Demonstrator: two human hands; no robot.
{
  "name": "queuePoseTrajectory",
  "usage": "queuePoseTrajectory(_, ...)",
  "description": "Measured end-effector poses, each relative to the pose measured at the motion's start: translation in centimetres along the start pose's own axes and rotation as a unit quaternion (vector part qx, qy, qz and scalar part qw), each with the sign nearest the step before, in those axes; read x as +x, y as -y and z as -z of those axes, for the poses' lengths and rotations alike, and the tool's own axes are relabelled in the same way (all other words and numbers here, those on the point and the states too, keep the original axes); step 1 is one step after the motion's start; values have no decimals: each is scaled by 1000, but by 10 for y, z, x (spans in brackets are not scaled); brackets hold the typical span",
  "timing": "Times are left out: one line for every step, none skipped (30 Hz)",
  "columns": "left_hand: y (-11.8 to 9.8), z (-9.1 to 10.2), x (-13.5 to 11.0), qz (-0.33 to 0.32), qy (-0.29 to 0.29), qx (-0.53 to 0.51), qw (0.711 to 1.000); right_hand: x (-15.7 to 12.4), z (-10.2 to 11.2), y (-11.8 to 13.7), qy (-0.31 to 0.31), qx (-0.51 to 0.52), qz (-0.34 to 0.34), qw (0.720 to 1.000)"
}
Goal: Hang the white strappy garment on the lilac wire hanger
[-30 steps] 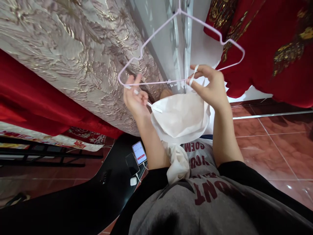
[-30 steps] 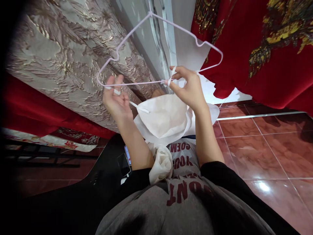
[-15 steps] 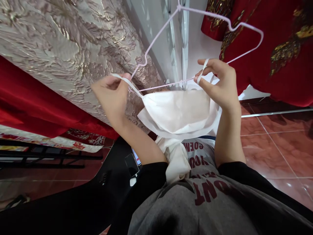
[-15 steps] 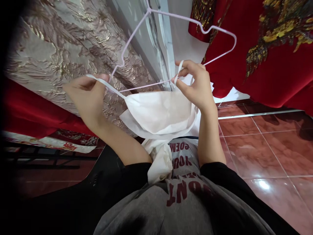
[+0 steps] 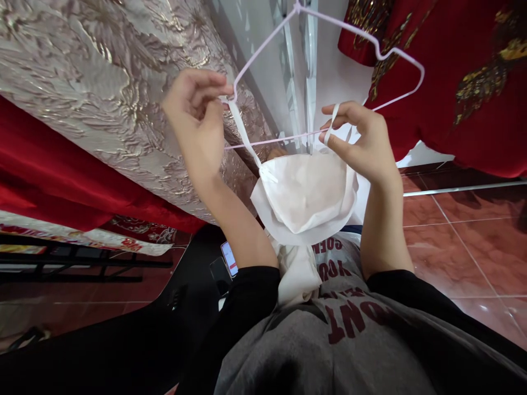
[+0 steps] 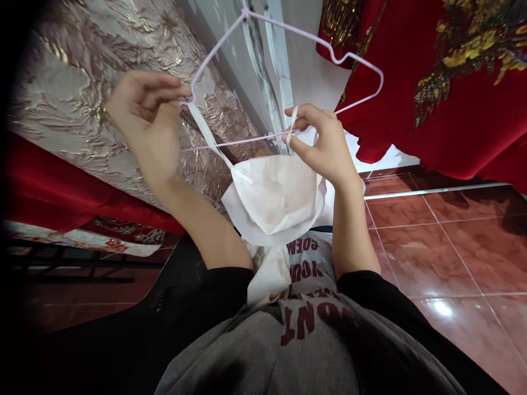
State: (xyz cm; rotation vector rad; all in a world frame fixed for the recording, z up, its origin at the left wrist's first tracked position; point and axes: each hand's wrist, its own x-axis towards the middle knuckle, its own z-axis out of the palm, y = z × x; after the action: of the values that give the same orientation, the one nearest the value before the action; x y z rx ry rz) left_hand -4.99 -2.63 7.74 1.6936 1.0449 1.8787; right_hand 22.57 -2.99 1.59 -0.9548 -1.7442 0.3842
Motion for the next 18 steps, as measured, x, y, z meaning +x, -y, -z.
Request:
queuePoseTrajectory(4,0,0,-14,-6,-5,1000,0,0,0,2,3,-1,1000)
queuePoseTrajectory(9,1,-2,-25,-15,-7,1000,0,1,-1,4,6,-3,1000)
queuePoseTrajectory(15,1,-4,-26,-29,-11,999,0,2,-2,6,9,-4,1000)
queuePoseTrajectory(21,1,-8,-16,-54,-17,998,0,2,-3,6,10,-5,1000)
queuePoseTrajectory(27,0,-13,3,-91,-30,995,0,2,-3,7,10,-6,1000)
queuePoseTrajectory(33,-3,-18,29,-133,-53,989,0,1,-3,6,9,-5,1000)
queuePoseTrajectory(39,-7,-25,52,-185,-88,977,0,1,-3,6,7,-4,1000)
queuePoseTrajectory(45,-13,-31,75,-232,-136,960,0,0,-2,8,6,-2,1000)
queuePoseTrajectory(50,-19,-37,90,-262,-184,943,0,-2,-1,11,5,0,1000)
queuePoseTrajectory(54,-26,-42,100,-274,-217,932,0,-4,0,16,6,2,1000)
queuePoseTrajectory(57,-32,-45,104,-273,-240,926,0,-6,1,19,7,4,1000)
queuePoseTrajectory(59,-37,-48,104,-268,-254,924,0,-7,2,20,10,6,1000)
queuePoseTrajectory(60,-41,-49,101,-261,-259,925,0,-9,2,12,14,9,1000)
queuePoseTrajectory(60,-42,-49,100,-255,-257,927,1,-9,0,-6,19,14,1000)
queuePoseTrajectory(60,-43,-49,104,-252,-250,929,2,-9,-4,-37,27,23,999)
queuePoseTrajectory(59,-42,-48,110,-250,-240,931,3,-7,-10,-80,35,30,996)
queuePoseTrajectory(57,-40,-48,118,-248,-228,934,4,-4,-18,-135,41,31,990)
queuePoseTrajectory(56,-37,-47,124,-244,-217,937,6,0,-29,-197,43,26,979)
